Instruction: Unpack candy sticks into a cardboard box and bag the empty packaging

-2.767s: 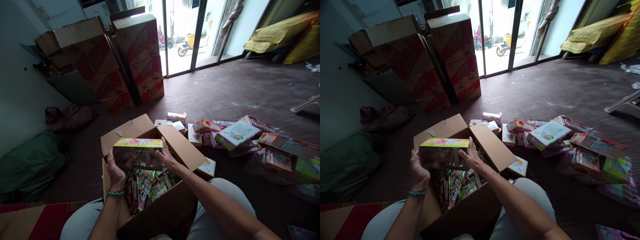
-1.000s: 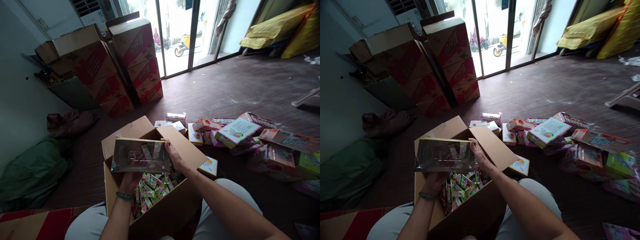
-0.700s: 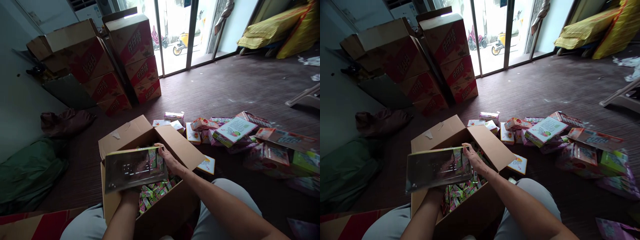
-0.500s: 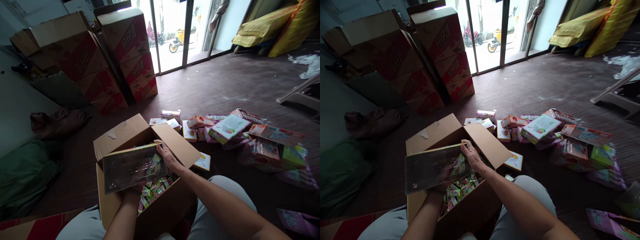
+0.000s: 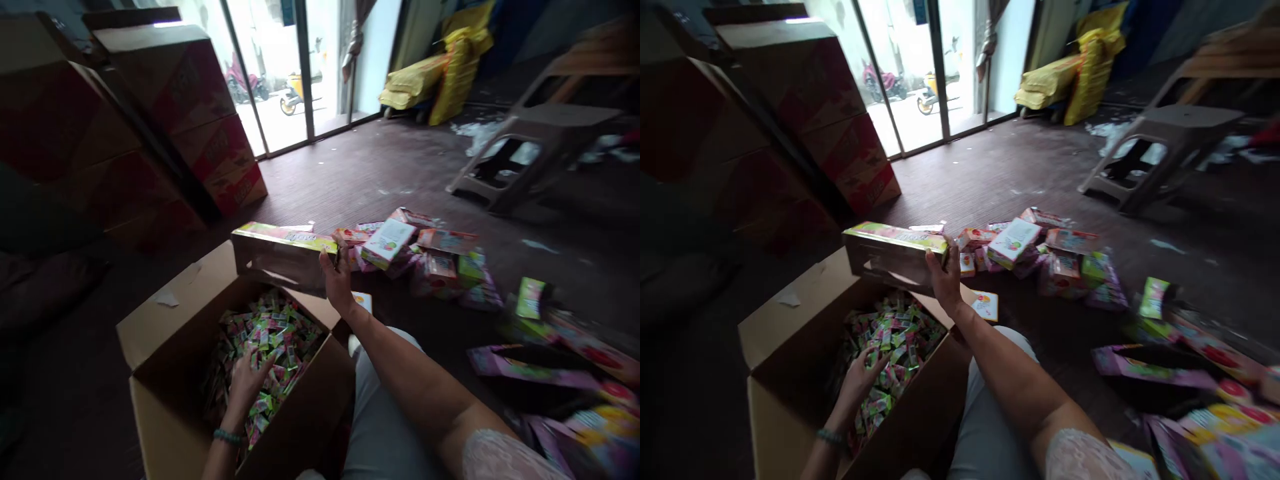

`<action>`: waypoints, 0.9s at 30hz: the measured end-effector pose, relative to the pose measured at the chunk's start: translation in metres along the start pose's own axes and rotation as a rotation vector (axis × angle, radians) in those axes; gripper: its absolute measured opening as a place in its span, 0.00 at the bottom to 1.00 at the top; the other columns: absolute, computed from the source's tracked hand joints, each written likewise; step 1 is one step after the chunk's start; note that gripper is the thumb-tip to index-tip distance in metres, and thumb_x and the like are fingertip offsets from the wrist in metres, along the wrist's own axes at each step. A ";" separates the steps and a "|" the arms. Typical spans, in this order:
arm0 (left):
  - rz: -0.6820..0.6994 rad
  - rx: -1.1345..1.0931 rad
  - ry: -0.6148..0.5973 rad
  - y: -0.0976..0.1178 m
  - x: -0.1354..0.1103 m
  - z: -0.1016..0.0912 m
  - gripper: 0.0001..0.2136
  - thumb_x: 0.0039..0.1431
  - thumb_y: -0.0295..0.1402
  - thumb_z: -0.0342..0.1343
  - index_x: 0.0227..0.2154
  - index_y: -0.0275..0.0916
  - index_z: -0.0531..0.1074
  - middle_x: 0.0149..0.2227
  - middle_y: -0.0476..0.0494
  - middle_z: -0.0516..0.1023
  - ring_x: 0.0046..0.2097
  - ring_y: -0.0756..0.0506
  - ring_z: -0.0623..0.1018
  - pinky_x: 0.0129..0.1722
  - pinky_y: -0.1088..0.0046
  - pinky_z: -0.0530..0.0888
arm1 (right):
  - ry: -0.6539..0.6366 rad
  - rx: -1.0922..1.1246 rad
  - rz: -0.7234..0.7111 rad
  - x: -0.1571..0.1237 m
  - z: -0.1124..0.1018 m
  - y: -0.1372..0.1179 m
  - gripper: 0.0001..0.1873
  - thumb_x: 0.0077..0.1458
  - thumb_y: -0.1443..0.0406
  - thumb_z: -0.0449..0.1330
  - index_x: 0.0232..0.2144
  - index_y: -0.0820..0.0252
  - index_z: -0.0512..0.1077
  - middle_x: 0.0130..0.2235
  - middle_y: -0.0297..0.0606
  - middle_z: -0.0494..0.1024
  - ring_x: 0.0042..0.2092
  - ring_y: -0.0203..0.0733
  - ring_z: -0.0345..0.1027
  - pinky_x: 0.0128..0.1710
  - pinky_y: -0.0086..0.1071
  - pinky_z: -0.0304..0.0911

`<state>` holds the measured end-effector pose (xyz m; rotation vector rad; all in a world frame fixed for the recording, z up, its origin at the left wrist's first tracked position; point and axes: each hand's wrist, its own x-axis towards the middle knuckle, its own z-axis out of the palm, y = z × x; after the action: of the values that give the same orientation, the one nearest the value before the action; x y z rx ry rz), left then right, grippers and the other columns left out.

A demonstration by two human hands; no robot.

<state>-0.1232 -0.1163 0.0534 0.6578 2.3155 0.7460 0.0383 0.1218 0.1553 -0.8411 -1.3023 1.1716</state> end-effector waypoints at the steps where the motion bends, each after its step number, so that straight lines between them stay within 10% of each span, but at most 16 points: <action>1: 0.102 0.083 0.028 0.004 -0.005 0.013 0.37 0.41 0.56 0.66 0.51 0.37 0.74 0.55 0.25 0.74 0.61 0.24 0.69 0.55 0.45 0.69 | 0.057 -0.099 -0.045 0.005 -0.018 -0.003 0.35 0.61 0.47 0.55 0.65 0.53 0.58 0.60 0.45 0.65 0.63 0.49 0.56 0.66 0.43 0.53; 4: 0.452 0.293 0.004 0.029 -0.023 0.060 0.42 0.47 0.56 0.64 0.64 0.41 0.66 0.72 0.25 0.50 0.71 0.24 0.52 0.65 0.40 0.56 | 0.178 -0.540 -0.160 0.009 -0.091 -0.010 0.32 0.60 0.48 0.57 0.61 0.55 0.65 0.59 0.49 0.64 0.62 0.52 0.58 0.65 0.48 0.54; 7: 0.743 0.467 -0.111 0.064 -0.031 0.102 0.41 0.52 0.51 0.64 0.67 0.46 0.61 0.74 0.31 0.47 0.73 0.28 0.47 0.68 0.41 0.50 | 0.123 -1.090 -0.161 -0.014 -0.192 -0.017 0.31 0.58 0.47 0.59 0.57 0.56 0.70 0.58 0.53 0.65 0.60 0.60 0.60 0.61 0.55 0.57; 12: 0.817 0.626 -0.303 0.092 -0.010 0.144 0.37 0.55 0.44 0.63 0.66 0.34 0.64 0.72 0.28 0.53 0.74 0.27 0.46 0.69 0.40 0.47 | -0.114 -1.765 0.329 -0.090 -0.381 -0.014 0.30 0.42 0.37 0.64 0.37 0.52 0.80 0.40 0.59 0.75 0.40 0.69 0.72 0.37 0.65 0.63; 15: 0.806 0.634 -0.310 0.086 0.002 0.156 0.32 0.58 0.48 0.60 0.60 0.30 0.70 0.68 0.24 0.62 0.72 0.26 0.51 0.69 0.40 0.50 | -0.255 -1.904 0.563 -0.125 -0.439 0.008 0.24 0.28 0.43 0.74 0.20 0.53 0.77 0.34 0.63 0.76 0.43 0.77 0.71 0.38 0.69 0.58; 18: 0.834 0.622 -0.262 0.078 0.004 0.161 0.22 0.62 0.42 0.56 0.54 0.32 0.74 0.63 0.26 0.69 0.69 0.27 0.59 0.68 0.39 0.52 | -0.455 -1.873 0.538 -0.120 -0.414 0.051 0.27 0.35 0.45 0.73 0.34 0.55 0.82 0.49 0.66 0.76 0.55 0.77 0.67 0.48 0.71 0.56; 21: 0.827 0.628 -0.250 0.077 0.002 0.160 0.13 0.63 0.35 0.54 0.46 0.36 0.76 0.56 0.32 0.74 0.63 0.30 0.66 0.65 0.42 0.59 | -0.644 -1.685 0.547 -0.077 -0.331 0.115 0.47 0.45 0.41 0.67 0.63 0.55 0.68 0.68 0.62 0.60 0.69 0.69 0.51 0.60 0.66 0.51; 27: 0.753 0.628 -0.307 0.079 0.002 0.160 0.08 0.61 0.31 0.54 0.40 0.38 0.76 0.48 0.35 0.76 0.59 0.32 0.69 0.59 0.51 0.68 | -0.996 -1.426 0.376 -0.011 -0.184 0.257 0.67 0.36 0.42 0.73 0.72 0.54 0.49 0.74 0.59 0.40 0.73 0.71 0.30 0.67 0.64 0.32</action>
<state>0.0043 -0.0040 -0.0008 1.8397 1.9715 0.1552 0.1776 0.2029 -0.1176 -1.6167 -3.0329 0.7780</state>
